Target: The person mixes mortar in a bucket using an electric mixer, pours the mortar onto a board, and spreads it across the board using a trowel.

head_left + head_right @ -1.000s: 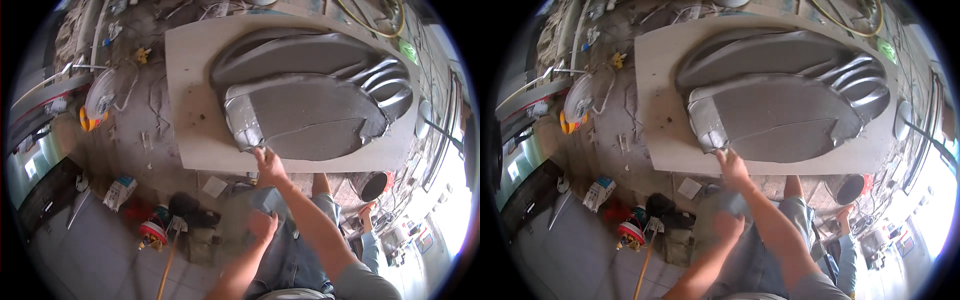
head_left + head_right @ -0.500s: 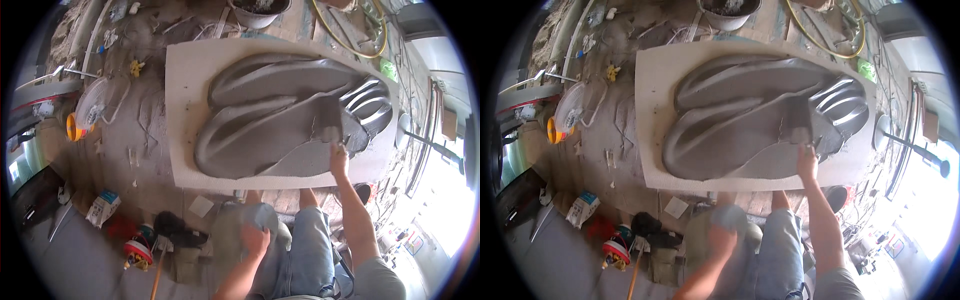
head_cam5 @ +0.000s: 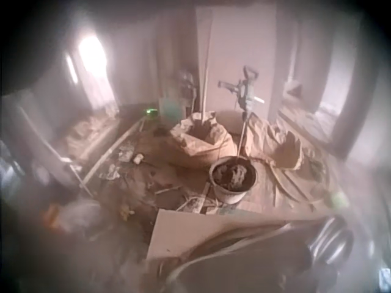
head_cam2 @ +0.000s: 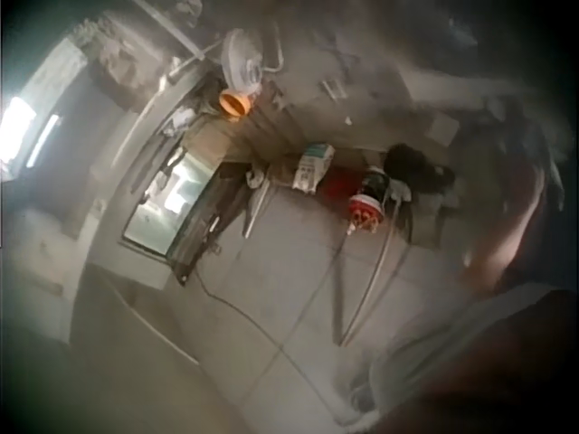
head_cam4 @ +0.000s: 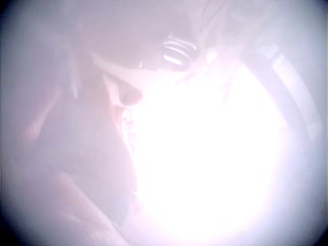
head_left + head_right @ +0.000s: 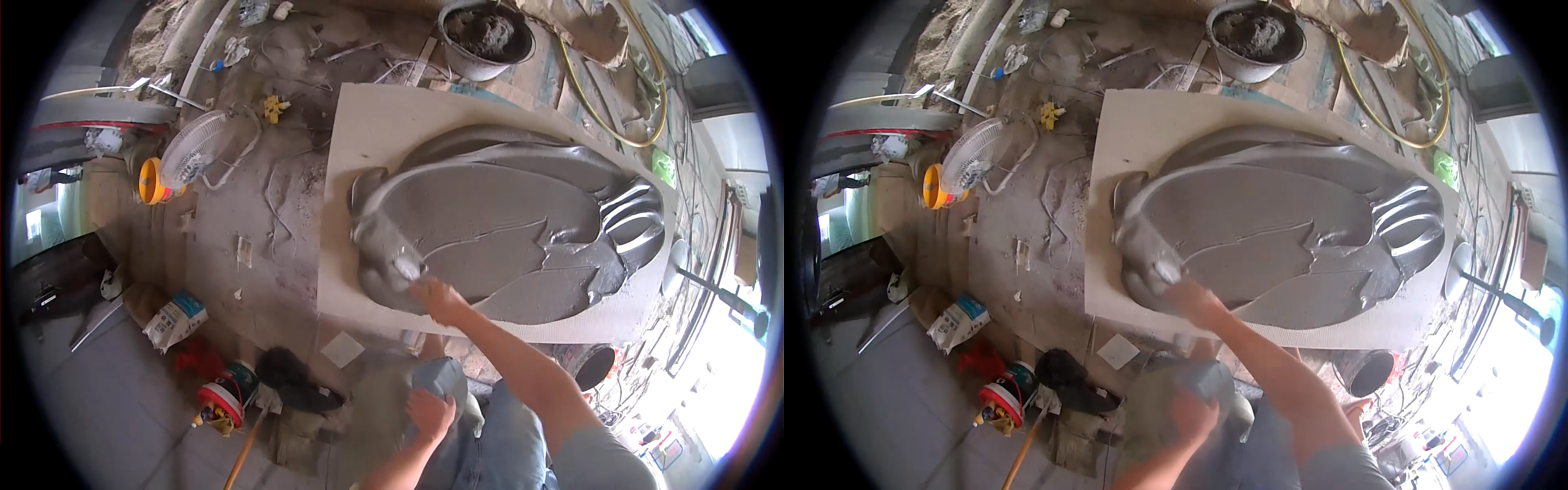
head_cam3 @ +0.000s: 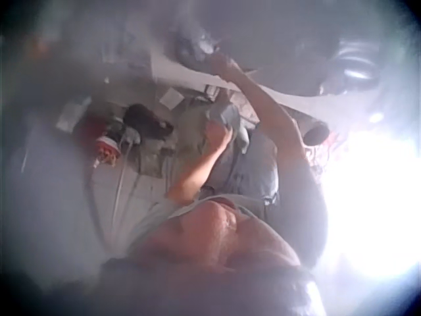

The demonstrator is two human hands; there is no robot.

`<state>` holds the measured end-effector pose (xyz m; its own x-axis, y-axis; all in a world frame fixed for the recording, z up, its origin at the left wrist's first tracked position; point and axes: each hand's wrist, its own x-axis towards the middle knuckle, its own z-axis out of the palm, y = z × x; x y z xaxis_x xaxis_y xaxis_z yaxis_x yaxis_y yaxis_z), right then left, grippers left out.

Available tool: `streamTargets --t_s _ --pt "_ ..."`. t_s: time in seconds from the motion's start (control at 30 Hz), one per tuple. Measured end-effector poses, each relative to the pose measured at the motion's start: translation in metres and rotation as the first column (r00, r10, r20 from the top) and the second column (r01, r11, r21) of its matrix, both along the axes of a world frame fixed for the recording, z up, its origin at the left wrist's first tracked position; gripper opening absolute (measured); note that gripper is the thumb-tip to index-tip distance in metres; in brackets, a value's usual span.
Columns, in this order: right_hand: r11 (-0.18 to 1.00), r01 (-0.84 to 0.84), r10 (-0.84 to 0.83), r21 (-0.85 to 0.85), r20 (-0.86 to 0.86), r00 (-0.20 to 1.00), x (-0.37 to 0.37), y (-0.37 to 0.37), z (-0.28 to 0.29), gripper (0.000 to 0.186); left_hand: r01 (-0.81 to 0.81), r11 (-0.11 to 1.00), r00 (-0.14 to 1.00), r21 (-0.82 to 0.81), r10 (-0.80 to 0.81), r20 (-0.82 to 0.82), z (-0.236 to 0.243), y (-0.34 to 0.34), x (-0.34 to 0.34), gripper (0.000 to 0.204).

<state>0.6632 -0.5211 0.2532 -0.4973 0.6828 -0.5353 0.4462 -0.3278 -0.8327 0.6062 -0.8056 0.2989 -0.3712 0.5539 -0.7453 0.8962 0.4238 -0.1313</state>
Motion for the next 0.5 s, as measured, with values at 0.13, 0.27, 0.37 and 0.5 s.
streamTargets --t_s 0.13,0.27,0.37,0.5 --pt "0.955 -0.297 0.246 0.017 0.518 0.819 0.005 -0.013 0.009 0.052 0.004 0.999 0.998 -0.039 -0.002 0.055 -0.014 -0.012 -0.005 0.071" --pt "0.928 -0.355 0.211 0.111 0.628 0.749 0.004 0.053 0.015 0.05 -0.016 1.0 0.997 0.0 0.016 0.072 -0.019 -0.013 -0.007 0.071" --pt "0.99 -0.075 -0.031 0.123 0.689 0.724 0.019 0.116 0.006 0.051 -0.013 0.999 0.996 0.034 0.01 0.093 -0.017 0.0 -0.004 0.07" --pt "0.956 0.157 -0.29 0.247 0.729 0.62 0.075 0.133 0.0 0.052 -0.131 0.989 0.97 -0.074 0.143 0.198 -0.015 0.004 -0.026 0.071"
